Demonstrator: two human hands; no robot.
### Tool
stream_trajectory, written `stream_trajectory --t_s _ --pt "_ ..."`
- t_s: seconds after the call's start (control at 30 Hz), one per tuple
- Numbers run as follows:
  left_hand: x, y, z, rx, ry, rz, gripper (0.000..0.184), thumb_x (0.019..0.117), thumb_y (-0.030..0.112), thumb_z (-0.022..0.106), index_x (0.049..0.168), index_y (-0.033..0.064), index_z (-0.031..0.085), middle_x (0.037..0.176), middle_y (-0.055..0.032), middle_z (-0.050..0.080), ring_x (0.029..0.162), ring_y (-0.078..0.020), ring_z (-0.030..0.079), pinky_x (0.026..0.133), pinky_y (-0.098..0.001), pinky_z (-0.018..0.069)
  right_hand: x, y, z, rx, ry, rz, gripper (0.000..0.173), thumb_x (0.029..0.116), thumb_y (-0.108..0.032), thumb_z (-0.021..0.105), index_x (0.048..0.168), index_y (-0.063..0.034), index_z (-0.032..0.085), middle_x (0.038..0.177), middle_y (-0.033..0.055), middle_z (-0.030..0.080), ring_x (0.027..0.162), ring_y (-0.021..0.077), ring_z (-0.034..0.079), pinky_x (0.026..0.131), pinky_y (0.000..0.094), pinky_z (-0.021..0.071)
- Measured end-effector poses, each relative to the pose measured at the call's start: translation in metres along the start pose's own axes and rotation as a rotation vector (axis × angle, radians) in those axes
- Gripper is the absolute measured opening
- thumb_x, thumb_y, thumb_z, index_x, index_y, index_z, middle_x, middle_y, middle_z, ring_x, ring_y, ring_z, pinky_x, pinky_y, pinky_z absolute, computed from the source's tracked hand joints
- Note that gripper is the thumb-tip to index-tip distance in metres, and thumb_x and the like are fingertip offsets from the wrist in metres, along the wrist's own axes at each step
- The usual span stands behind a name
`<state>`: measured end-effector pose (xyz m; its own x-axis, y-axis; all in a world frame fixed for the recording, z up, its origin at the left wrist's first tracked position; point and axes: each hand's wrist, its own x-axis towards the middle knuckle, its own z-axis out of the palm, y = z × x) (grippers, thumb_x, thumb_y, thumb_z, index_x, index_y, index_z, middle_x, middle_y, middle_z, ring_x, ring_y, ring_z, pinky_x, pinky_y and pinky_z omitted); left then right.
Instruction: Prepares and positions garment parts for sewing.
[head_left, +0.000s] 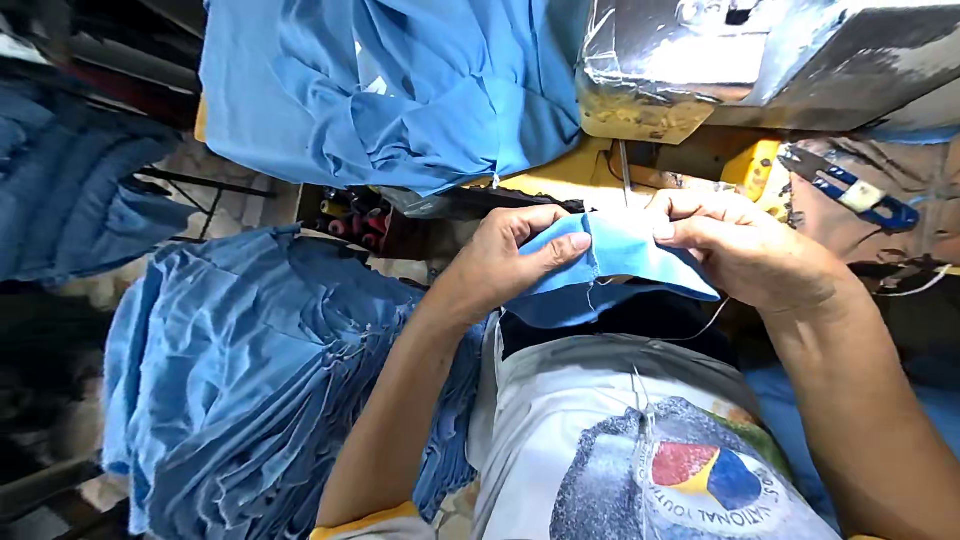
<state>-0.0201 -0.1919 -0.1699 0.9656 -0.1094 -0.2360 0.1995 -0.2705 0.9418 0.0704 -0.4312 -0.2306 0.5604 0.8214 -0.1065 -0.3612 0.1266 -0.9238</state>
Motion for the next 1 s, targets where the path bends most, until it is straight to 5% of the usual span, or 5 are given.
stream_trajectory --t_s 0.27,0.63,0.77,0.87,1.0 --pt "-0.005 -0.008 0.021 -0.034 0.172 0.032 0.013 0.1043 0.014 0.058 0.107 0.0065 0.069 0.082 -0.0019 0.069 0.065 -0.0056 0.065 0.056 -0.0185 0.0547 0.0 -0.004 0.039 -0.814 0.433 -0.255 0.023 0.104 -0.021 0.056 0.118 -0.0077 0.067 0.108 0.0007 0.069 0.095 0.0012 0.066 0.084 0.0179 0.0546" --pt "-0.002 -0.001 0.033 0.369 0.284 0.191 0.024 0.1098 0.024 0.047 0.1 0.0097 0.064 0.07 0.0047 0.055 0.059 0.0003 0.052 0.053 -0.0146 0.0425 0.008 -0.001 0.058 -0.476 0.414 -0.264 0.011 0.0999 -0.016 0.066 0.099 -0.0061 0.072 0.077 -0.002 0.067 0.059 0.0021 0.061 0.052 0.0153 0.0527" --pt "-0.018 -0.016 0.002 0.047 -0.071 0.179 0.02 0.1016 0.03 0.062 0.109 0.0129 0.068 0.089 0.0086 0.071 0.078 0.0026 0.067 0.07 -0.018 0.0577 0.005 -0.01 0.044 -0.356 0.508 -0.292 0.011 0.1006 -0.012 0.064 0.097 -0.0078 0.073 0.078 -0.0038 0.068 0.064 0.0017 0.063 0.058 0.0163 0.0543" --pt "-0.041 -0.006 -0.06 0.022 -0.292 0.359 0.023 0.1005 0.044 0.063 0.114 0.0274 0.072 0.109 0.0192 0.07 0.101 0.009 0.064 0.087 -0.0142 0.0538 -0.012 -0.044 0.012 -0.183 0.575 -0.397 0.013 0.102 -0.013 0.059 0.099 -0.0123 0.072 0.085 -0.0062 0.07 0.074 0.0009 0.065 0.068 0.0175 0.0572" --pt "-0.048 0.045 -0.134 0.429 0.14 0.426 0.018 0.0954 0.036 0.072 0.112 0.0297 0.074 0.115 0.0173 0.068 0.105 0.0024 0.064 0.091 -0.0178 0.054 -0.012 -0.071 0.007 -0.352 0.713 -0.486 0.012 0.1001 -0.01 0.059 0.095 -0.0146 0.069 0.077 -0.0097 0.067 0.062 -0.0019 0.063 0.056 0.0153 0.0567"
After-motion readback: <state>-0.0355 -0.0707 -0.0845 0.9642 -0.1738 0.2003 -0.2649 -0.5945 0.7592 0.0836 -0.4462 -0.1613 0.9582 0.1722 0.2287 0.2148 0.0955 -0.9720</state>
